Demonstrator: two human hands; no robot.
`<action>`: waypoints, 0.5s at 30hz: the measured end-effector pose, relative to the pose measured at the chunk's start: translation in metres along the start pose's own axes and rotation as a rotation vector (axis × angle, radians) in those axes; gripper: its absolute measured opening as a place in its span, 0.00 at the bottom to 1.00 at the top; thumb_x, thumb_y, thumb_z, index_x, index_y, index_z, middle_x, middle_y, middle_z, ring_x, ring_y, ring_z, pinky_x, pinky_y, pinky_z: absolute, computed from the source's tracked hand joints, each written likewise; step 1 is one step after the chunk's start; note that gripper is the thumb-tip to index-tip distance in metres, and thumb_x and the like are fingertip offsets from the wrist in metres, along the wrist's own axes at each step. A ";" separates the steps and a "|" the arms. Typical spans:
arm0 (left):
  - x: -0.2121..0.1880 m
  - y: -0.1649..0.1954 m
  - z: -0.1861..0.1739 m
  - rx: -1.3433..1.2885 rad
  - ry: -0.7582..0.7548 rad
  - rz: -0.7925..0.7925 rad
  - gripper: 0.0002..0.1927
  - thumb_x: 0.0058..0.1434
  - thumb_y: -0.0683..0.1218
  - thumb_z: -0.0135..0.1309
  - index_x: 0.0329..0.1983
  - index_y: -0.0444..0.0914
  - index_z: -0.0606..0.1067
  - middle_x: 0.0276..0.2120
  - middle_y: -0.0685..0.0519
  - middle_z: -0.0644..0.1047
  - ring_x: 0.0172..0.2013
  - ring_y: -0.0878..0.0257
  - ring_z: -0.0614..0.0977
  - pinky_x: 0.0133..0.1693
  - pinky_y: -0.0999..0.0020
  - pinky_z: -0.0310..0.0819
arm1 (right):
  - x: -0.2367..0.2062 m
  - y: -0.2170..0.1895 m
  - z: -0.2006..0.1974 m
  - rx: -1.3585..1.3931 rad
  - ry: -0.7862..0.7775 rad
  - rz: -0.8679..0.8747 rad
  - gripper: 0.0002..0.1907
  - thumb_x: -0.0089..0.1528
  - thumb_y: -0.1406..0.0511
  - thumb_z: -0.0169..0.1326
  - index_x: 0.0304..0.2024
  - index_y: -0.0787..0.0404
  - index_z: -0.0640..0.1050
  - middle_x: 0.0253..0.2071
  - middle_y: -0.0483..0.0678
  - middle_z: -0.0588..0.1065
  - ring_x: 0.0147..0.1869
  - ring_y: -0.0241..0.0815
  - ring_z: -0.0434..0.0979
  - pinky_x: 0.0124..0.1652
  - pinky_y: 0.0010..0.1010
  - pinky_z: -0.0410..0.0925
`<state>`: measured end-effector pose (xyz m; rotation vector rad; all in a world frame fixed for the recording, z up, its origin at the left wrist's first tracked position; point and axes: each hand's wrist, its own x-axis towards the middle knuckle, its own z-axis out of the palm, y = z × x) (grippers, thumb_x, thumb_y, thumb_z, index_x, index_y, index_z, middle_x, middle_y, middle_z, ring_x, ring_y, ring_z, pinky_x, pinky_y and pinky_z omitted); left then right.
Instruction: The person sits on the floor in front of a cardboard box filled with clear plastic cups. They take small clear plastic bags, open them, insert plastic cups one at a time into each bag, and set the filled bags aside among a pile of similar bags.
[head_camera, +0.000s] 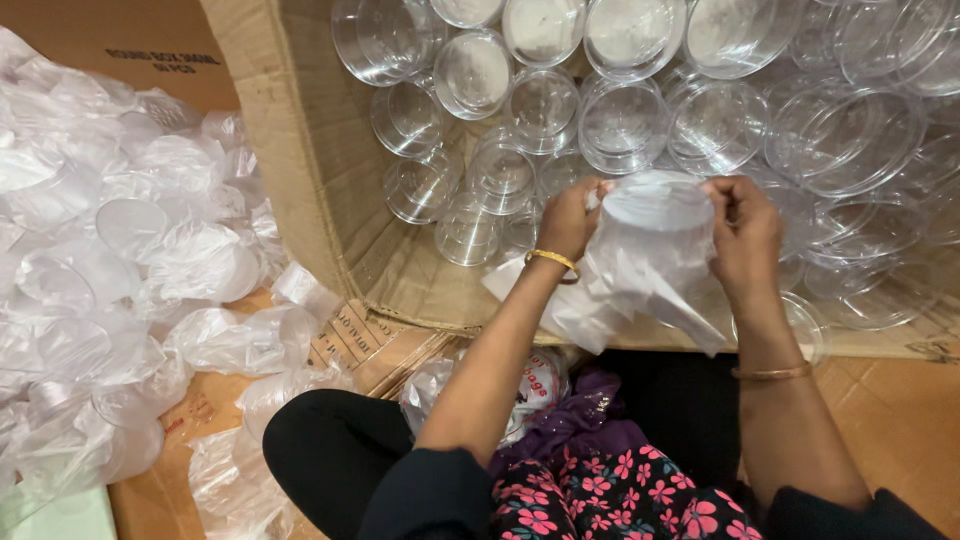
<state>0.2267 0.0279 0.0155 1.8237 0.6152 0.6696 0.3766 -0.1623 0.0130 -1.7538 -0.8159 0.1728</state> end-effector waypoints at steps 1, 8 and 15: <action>-0.001 0.002 -0.002 0.037 -0.068 -0.160 0.18 0.68 0.56 0.52 0.45 0.38 0.79 0.27 0.40 0.78 0.25 0.50 0.75 0.34 0.59 0.70 | -0.003 -0.001 0.002 -0.099 0.007 0.091 0.16 0.78 0.60 0.47 0.52 0.66 0.79 0.41 0.46 0.79 0.43 0.33 0.75 0.45 0.28 0.69; 0.002 -0.009 -0.052 -0.122 -0.153 0.032 0.21 0.70 0.57 0.54 0.41 0.33 0.78 0.32 0.45 0.78 0.34 0.58 0.78 0.39 0.63 0.74 | -0.033 -0.078 0.071 0.568 -0.616 0.287 0.27 0.69 0.51 0.49 0.58 0.66 0.77 0.53 0.47 0.77 0.55 0.36 0.76 0.52 0.30 0.70; -0.071 -0.121 -0.132 -0.745 0.050 -0.023 0.25 0.72 0.60 0.47 0.59 0.36 0.71 0.37 0.50 0.77 0.32 0.65 0.75 0.36 0.68 0.72 | -0.012 -0.199 0.255 0.187 -0.831 -0.352 0.26 0.70 0.49 0.45 0.46 0.64 0.83 0.38 0.51 0.81 0.41 0.40 0.80 0.42 0.38 0.72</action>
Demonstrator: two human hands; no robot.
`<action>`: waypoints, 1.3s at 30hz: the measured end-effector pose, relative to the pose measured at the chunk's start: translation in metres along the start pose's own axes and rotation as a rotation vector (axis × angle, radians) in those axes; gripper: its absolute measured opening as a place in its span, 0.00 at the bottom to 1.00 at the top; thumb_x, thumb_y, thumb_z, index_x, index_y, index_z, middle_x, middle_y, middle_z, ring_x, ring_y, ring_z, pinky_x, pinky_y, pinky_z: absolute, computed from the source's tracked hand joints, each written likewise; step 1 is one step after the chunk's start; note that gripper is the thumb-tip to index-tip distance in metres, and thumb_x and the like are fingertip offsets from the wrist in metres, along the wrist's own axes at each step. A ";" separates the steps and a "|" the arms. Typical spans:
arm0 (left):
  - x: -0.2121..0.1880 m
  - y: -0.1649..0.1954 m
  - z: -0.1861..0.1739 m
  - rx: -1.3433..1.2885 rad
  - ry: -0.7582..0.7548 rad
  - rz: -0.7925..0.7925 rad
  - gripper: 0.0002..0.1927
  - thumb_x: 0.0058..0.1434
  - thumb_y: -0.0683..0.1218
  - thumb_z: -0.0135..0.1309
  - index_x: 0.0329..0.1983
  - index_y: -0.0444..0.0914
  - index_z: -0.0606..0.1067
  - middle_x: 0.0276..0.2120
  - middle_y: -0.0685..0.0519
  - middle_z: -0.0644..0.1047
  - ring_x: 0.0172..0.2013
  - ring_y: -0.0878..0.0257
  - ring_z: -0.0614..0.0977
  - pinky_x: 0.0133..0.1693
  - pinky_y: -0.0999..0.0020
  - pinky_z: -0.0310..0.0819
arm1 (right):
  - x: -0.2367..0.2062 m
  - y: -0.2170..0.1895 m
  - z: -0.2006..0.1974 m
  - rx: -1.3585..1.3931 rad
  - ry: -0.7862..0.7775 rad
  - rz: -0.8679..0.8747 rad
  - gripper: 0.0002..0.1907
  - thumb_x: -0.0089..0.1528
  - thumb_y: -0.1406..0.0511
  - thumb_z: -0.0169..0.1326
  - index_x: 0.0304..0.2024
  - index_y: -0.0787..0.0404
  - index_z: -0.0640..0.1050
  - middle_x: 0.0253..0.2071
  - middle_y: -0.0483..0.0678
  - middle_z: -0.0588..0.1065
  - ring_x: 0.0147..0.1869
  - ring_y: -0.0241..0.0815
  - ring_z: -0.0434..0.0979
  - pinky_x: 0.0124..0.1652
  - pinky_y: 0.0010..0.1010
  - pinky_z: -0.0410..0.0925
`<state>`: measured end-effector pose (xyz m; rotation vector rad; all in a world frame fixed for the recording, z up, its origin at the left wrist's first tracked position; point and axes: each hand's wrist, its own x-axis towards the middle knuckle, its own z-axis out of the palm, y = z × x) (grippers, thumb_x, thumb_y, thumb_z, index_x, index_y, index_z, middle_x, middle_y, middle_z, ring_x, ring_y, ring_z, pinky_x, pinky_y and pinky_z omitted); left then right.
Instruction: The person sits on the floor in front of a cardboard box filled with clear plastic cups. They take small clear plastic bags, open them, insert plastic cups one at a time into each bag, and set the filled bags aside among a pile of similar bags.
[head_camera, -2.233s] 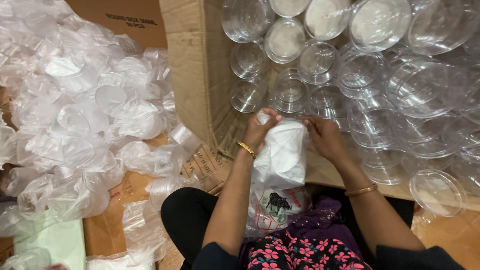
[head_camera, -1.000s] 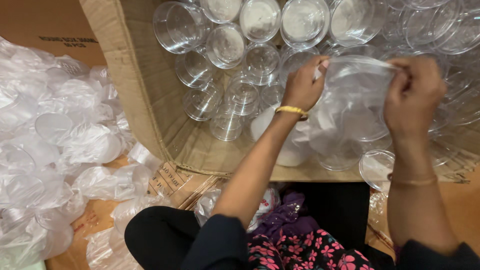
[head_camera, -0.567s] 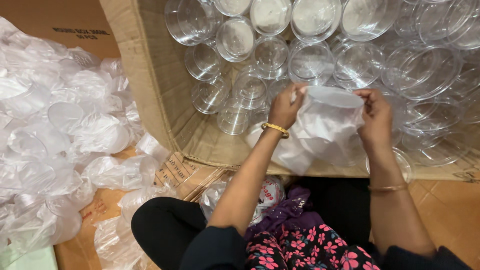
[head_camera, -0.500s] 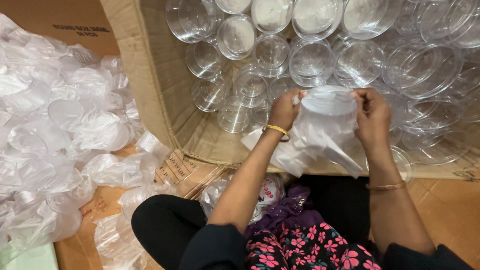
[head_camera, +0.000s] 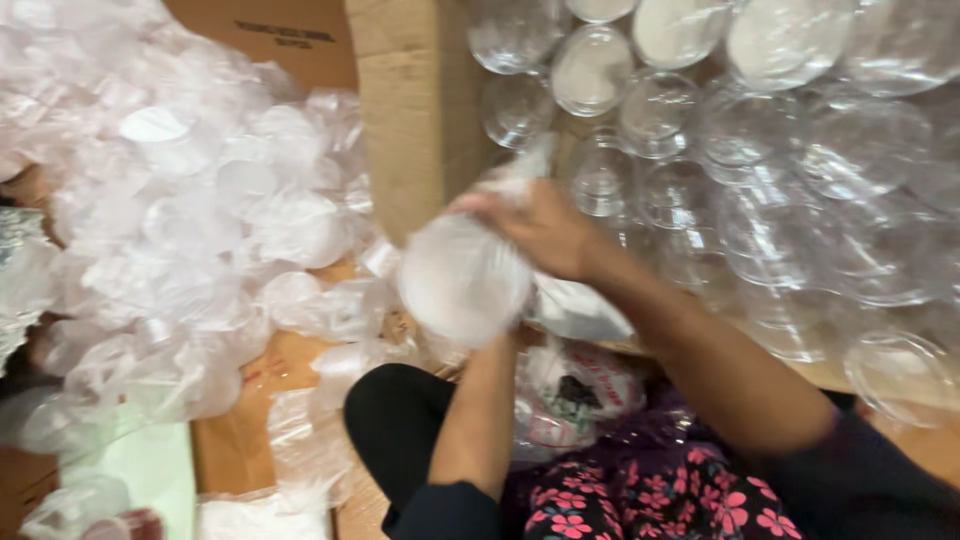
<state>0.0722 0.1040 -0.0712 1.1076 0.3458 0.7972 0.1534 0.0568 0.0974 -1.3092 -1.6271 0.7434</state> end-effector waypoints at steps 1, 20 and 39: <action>0.003 -0.010 -0.012 0.031 0.023 -0.057 0.26 0.72 0.60 0.46 0.61 0.36 0.70 0.37 0.51 0.77 0.32 0.66 0.74 0.36 0.69 0.72 | 0.033 0.000 0.034 -0.208 -0.099 0.314 0.30 0.68 0.46 0.47 0.35 0.67 0.79 0.25 0.62 0.74 0.31 0.56 0.72 0.36 0.48 0.68; 0.043 -0.011 0.025 0.145 0.462 0.019 0.33 0.77 0.63 0.40 0.38 0.30 0.79 0.32 0.51 0.79 0.36 0.62 0.78 0.43 0.68 0.72 | -0.056 0.059 -0.050 -0.517 0.244 -0.009 0.28 0.59 0.56 0.63 0.52 0.71 0.78 0.45 0.55 0.79 0.48 0.43 0.76 0.45 0.32 0.70; 0.039 0.044 0.066 0.164 -0.100 -0.049 0.15 0.63 0.49 0.59 0.50 0.36 0.81 0.45 0.57 0.83 0.46 0.71 0.81 0.51 0.73 0.73 | -0.127 0.033 -0.084 -0.349 0.587 0.385 0.09 0.64 0.63 0.61 0.45 0.59 0.84 0.32 0.49 0.82 0.29 0.35 0.78 0.31 0.30 0.70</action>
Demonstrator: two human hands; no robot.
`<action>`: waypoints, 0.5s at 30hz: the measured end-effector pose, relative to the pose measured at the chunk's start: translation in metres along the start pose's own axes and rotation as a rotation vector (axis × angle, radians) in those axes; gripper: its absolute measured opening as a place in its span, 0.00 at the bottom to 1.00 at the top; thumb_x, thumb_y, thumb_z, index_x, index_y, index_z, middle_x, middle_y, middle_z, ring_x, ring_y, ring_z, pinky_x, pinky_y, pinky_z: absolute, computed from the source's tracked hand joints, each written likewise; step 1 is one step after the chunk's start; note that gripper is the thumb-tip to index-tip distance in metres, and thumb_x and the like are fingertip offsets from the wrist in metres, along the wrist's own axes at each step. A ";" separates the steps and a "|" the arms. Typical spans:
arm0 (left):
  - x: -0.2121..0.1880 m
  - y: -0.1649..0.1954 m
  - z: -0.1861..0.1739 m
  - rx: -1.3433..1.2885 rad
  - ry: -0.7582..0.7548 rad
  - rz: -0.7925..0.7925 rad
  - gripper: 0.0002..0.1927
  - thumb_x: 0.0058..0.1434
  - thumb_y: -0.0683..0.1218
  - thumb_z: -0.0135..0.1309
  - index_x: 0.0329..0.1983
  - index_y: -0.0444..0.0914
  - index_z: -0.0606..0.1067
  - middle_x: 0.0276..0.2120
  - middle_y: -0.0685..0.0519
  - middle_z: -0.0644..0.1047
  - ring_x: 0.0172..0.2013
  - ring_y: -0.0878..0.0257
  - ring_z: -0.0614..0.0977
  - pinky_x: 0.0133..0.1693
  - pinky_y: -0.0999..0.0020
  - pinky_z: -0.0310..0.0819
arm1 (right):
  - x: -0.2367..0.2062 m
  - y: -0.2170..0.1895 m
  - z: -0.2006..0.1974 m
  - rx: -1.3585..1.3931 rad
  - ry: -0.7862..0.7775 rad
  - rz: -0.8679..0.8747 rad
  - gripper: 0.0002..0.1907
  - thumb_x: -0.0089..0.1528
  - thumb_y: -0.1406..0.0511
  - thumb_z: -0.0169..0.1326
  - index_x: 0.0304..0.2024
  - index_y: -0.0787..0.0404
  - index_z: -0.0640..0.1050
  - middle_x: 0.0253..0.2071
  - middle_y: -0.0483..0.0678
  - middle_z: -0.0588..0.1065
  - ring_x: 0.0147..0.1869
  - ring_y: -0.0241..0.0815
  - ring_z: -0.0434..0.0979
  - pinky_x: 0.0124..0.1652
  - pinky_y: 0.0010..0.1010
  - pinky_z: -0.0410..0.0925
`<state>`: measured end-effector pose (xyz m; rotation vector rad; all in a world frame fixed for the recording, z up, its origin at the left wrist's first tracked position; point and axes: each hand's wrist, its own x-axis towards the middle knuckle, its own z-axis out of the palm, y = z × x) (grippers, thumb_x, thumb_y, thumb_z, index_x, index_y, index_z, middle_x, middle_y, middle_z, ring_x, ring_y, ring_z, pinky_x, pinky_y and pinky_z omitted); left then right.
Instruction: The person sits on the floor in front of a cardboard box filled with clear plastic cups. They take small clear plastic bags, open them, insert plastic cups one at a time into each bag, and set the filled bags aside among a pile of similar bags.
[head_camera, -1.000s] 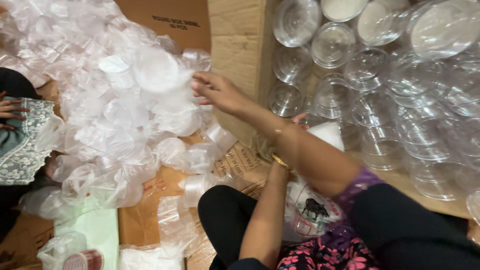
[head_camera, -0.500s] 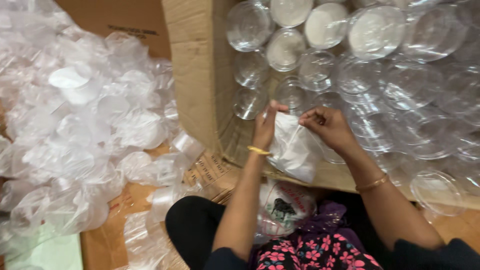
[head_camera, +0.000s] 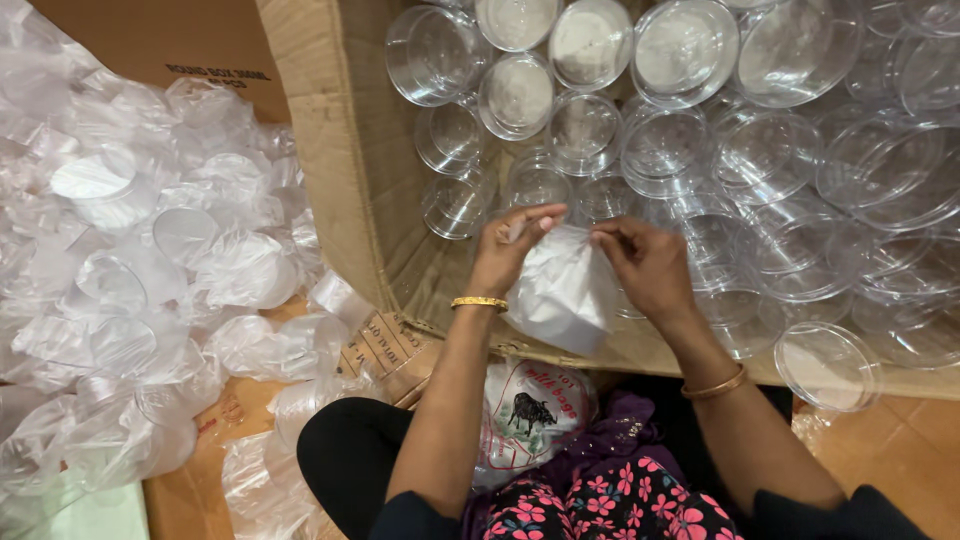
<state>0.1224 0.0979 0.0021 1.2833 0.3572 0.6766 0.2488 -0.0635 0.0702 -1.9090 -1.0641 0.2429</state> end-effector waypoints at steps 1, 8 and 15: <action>0.000 0.000 0.000 0.037 0.006 -0.015 0.15 0.65 0.49 0.59 0.49 0.35 0.82 0.45 0.55 0.83 0.46 0.70 0.81 0.51 0.72 0.73 | -0.002 0.002 0.001 0.005 -0.005 0.008 0.09 0.64 0.63 0.61 0.45 0.60 0.84 0.31 0.50 0.82 0.29 0.37 0.77 0.31 0.31 0.69; -0.002 -0.002 0.000 0.021 -0.212 -0.088 0.20 0.74 0.57 0.52 0.44 0.35 0.80 0.41 0.54 0.81 0.43 0.71 0.78 0.50 0.73 0.72 | 0.001 0.063 0.004 0.783 -0.171 0.249 0.12 0.67 0.59 0.60 0.43 0.62 0.82 0.33 0.42 0.78 0.34 0.30 0.74 0.36 0.23 0.69; -0.011 0.017 0.015 -0.334 -0.288 -0.205 0.18 0.71 0.58 0.54 0.31 0.43 0.70 0.30 0.58 0.74 0.33 0.70 0.73 0.39 0.73 0.69 | -0.030 0.101 -0.021 1.394 -0.299 0.286 0.17 0.72 0.56 0.54 0.39 0.64 0.80 0.32 0.44 0.72 0.36 0.36 0.68 0.37 0.29 0.63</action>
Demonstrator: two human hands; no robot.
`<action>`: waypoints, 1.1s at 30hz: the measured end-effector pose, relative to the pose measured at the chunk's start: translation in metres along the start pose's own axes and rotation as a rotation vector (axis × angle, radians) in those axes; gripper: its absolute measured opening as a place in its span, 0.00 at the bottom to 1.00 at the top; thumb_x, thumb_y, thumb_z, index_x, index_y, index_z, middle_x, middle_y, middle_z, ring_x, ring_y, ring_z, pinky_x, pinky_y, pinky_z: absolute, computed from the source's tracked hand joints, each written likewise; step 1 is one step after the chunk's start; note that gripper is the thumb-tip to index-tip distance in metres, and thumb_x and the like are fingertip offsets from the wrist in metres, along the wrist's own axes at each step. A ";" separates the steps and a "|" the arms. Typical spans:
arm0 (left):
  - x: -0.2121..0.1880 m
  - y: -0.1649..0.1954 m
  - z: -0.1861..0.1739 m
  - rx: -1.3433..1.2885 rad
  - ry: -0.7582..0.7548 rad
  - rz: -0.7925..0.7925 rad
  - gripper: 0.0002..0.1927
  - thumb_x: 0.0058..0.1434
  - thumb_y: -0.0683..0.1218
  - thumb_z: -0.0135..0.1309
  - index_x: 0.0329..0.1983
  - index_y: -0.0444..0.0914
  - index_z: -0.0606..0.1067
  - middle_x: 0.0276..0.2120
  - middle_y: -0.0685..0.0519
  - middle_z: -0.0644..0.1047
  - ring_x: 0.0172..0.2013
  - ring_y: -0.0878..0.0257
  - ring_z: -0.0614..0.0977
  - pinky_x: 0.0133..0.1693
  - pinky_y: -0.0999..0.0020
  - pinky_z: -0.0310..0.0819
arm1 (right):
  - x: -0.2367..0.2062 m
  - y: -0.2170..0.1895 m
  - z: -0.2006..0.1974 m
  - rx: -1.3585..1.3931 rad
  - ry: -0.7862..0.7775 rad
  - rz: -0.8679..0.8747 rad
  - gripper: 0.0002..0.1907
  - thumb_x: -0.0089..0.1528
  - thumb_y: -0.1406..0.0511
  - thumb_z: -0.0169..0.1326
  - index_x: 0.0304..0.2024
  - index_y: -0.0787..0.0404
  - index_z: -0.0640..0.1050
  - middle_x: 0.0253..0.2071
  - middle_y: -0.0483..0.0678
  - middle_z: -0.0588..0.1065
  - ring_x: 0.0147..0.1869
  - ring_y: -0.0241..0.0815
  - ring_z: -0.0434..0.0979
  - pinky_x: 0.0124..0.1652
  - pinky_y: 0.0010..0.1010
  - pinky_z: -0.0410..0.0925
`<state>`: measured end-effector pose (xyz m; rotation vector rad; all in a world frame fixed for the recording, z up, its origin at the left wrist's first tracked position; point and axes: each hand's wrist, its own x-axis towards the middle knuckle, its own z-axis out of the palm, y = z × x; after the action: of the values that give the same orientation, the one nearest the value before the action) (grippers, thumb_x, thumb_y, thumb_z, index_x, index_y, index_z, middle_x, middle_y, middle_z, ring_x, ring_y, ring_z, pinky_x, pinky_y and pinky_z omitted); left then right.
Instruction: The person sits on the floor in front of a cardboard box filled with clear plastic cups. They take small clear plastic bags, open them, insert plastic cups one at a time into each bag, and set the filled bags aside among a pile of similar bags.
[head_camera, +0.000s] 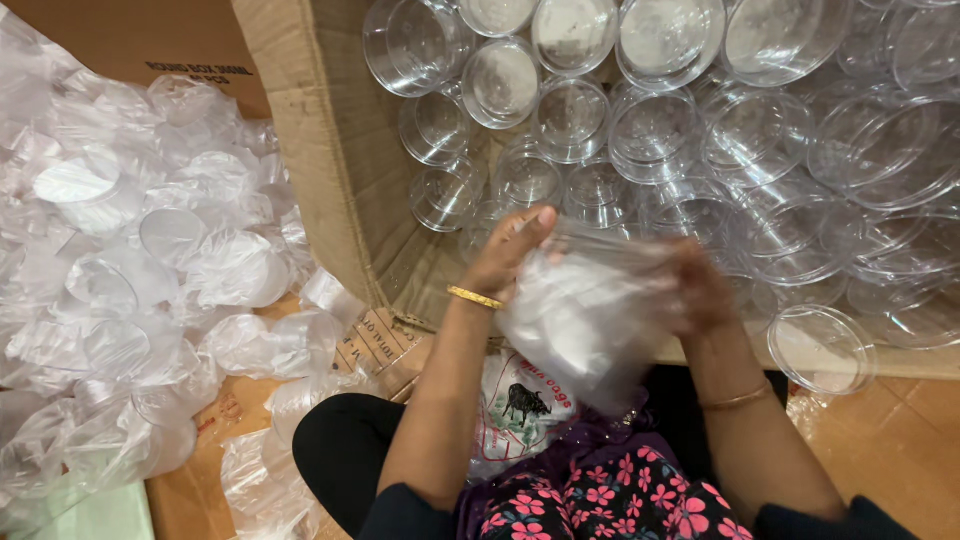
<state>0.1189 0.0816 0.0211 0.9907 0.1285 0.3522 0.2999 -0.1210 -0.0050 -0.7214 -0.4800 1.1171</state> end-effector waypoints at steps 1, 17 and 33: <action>0.001 0.001 0.006 0.034 0.013 0.014 0.18 0.70 0.59 0.54 0.31 0.43 0.71 0.29 0.59 0.73 0.32 0.71 0.73 0.37 0.73 0.67 | -0.004 -0.005 0.000 0.103 -0.027 -0.119 0.18 0.72 0.56 0.53 0.39 0.64 0.80 0.33 0.46 0.72 0.37 0.37 0.69 0.39 0.30 0.64; 0.095 -0.071 0.052 1.037 0.325 0.318 0.12 0.68 0.50 0.51 0.47 0.39 0.67 0.34 0.38 0.79 0.38 0.38 0.80 0.38 0.48 0.72 | -0.009 -0.110 0.005 -2.042 0.420 -0.545 0.10 0.64 0.74 0.54 0.47 0.62 0.81 0.46 0.64 0.76 0.47 0.64 0.76 0.47 0.49 0.71; 0.023 -0.085 -0.020 0.867 0.198 0.163 0.09 0.67 0.42 0.51 0.45 0.37 0.81 0.34 0.51 0.82 0.35 0.64 0.81 0.40 0.67 0.75 | -0.006 -0.004 0.011 -1.466 0.458 -0.260 0.07 0.67 0.65 0.57 0.43 0.63 0.80 0.31 0.51 0.77 0.29 0.40 0.75 0.32 0.32 0.68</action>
<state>0.1546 0.0633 -0.0597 1.8284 0.4026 0.5628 0.2927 -0.1245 0.0050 -2.0445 -0.9440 0.1545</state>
